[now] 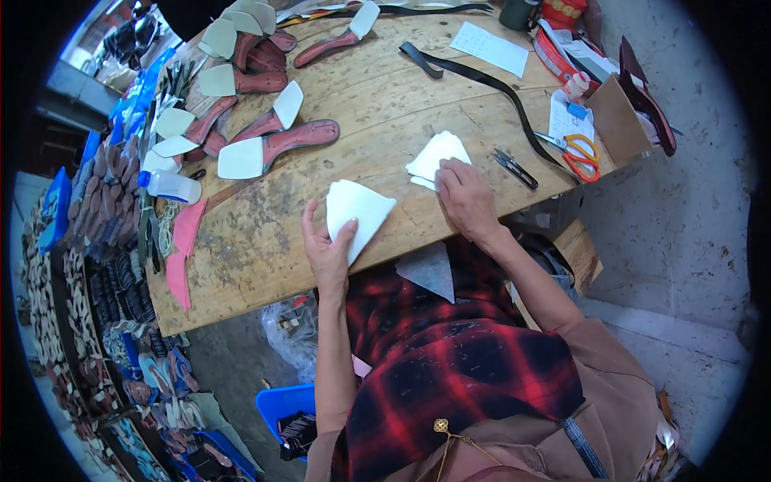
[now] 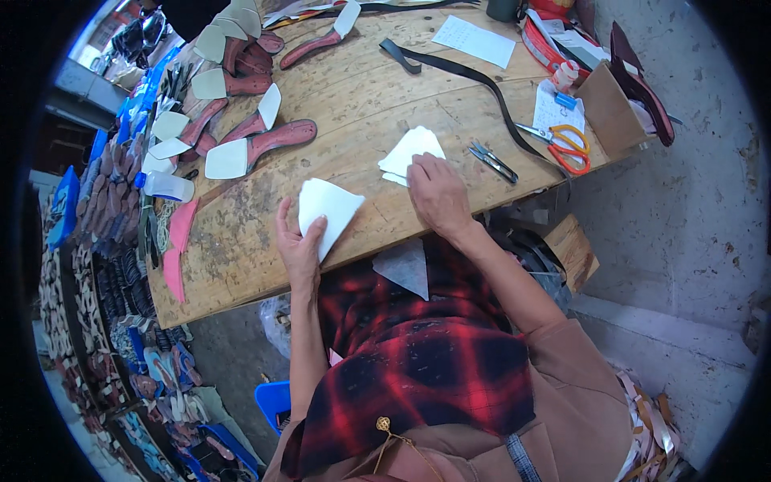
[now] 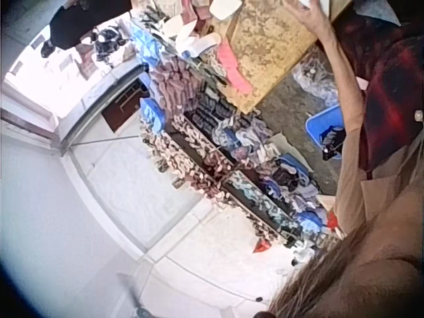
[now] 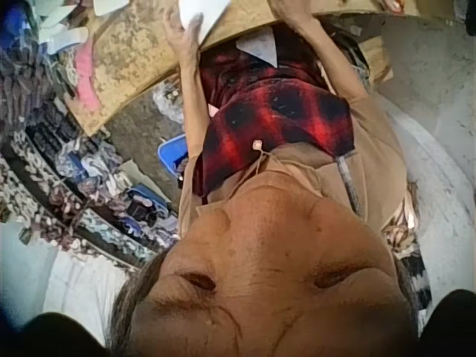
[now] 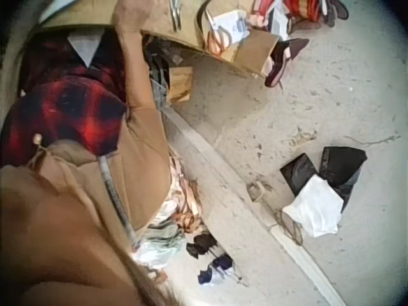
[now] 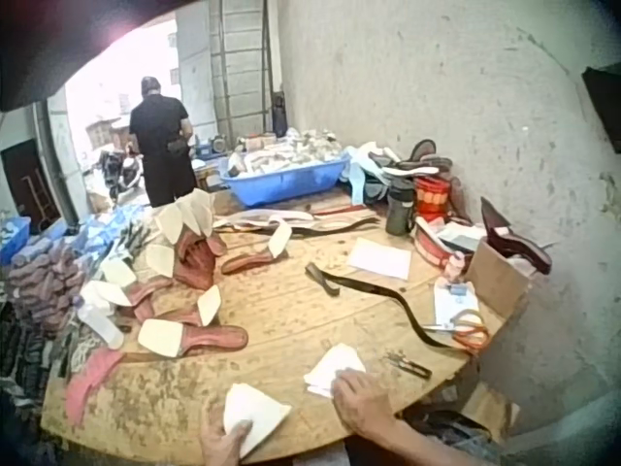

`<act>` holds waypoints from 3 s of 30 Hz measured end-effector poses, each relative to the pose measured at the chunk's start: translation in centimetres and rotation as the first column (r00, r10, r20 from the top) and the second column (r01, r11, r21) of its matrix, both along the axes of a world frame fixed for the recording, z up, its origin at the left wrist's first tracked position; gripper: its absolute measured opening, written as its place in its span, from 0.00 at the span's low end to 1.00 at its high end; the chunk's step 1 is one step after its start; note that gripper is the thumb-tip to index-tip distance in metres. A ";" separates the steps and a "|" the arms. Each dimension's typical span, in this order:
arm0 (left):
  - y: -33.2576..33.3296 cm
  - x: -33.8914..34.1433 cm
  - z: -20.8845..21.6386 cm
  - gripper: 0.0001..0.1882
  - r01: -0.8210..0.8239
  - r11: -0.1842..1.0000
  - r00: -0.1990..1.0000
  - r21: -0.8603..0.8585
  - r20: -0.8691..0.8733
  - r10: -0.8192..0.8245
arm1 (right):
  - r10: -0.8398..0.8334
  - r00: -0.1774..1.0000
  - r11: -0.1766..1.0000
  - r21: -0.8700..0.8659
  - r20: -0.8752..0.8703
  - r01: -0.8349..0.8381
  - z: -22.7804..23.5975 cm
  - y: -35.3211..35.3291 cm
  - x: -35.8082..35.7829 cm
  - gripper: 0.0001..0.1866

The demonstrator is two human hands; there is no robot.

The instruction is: The person assembles red slipper soles by placing white insole pads onto them and pressing them into place. They handle the soles one at a time, stack the finished units, and later handle pink fabric straps and pink foam pieces on the workbench.

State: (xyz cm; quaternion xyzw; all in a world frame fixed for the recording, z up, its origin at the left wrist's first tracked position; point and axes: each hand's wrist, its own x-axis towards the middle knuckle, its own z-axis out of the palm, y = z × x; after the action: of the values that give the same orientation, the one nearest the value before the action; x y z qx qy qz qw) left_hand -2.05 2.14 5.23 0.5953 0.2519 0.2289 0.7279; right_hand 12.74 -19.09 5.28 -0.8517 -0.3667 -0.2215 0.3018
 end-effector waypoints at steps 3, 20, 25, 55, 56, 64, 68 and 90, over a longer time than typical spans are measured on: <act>0.6 0.2 0.3 0.41 0.070 0.996 0.997 -0.060 -0.037 -0.072 | 0.040 0.977 0.993 -0.102 -0.209 -0.062 -0.8 -0.7 0.7 0.24; 0.2 0.3 2.2 0.36 0.539 0.750 0.818 -0.383 0.025 -0.575 | 0.159 0.986 0.965 0.217 -0.041 -0.146 7.6 -1.4 -4.8 0.20; 0.8 3.1 1.2 0.42 0.638 0.317 0.718 -0.702 0.393 -0.575 | 0.363 0.932 0.917 -0.175 -0.012 -0.360 5.1 1.1 -7.5 0.23; -0.4 16.3 -0.4 0.17 0.526 0.713 0.838 0.463 -0.142 -0.526 | -0.470 -0.808 -0.636 0.498 0.356 0.590 14.0 -42.6 -63.2 0.15; -0.4 16.3 -0.7 0.17 0.526 0.702 0.838 0.480 -0.152 -0.524 | -0.393 -0.866 -0.750 0.438 0.309 0.496 13.2 -41.8 -67.0 0.15; -0.3 16.5 -2.2 0.17 0.434 0.775 0.901 0.460 -0.224 -0.372 | -0.355 -0.913 -0.925 -0.214 0.199 0.313 7.4 -43.1 -80.1 0.19; 4.7 13.9 -3.0 0.14 0.398 0.644 0.901 0.653 -0.145 -0.410 | -0.749 -0.659 -0.662 -0.050 0.073 0.748 5.2 -52.1 -64.7 0.20; 5.4 8.5 -0.9 0.09 0.286 0.795 0.958 0.534 -0.166 -0.233 | -0.825 0.535 0.562 -0.370 -0.183 0.740 -1.9 -36.3 -24.3 0.15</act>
State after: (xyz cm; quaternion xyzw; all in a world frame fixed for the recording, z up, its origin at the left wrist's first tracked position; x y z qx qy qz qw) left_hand 6.43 7.55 4.32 0.8188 0.1238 0.1622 0.5366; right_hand -11.53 -55.38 3.39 -0.9793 0.0900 -0.1375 0.1180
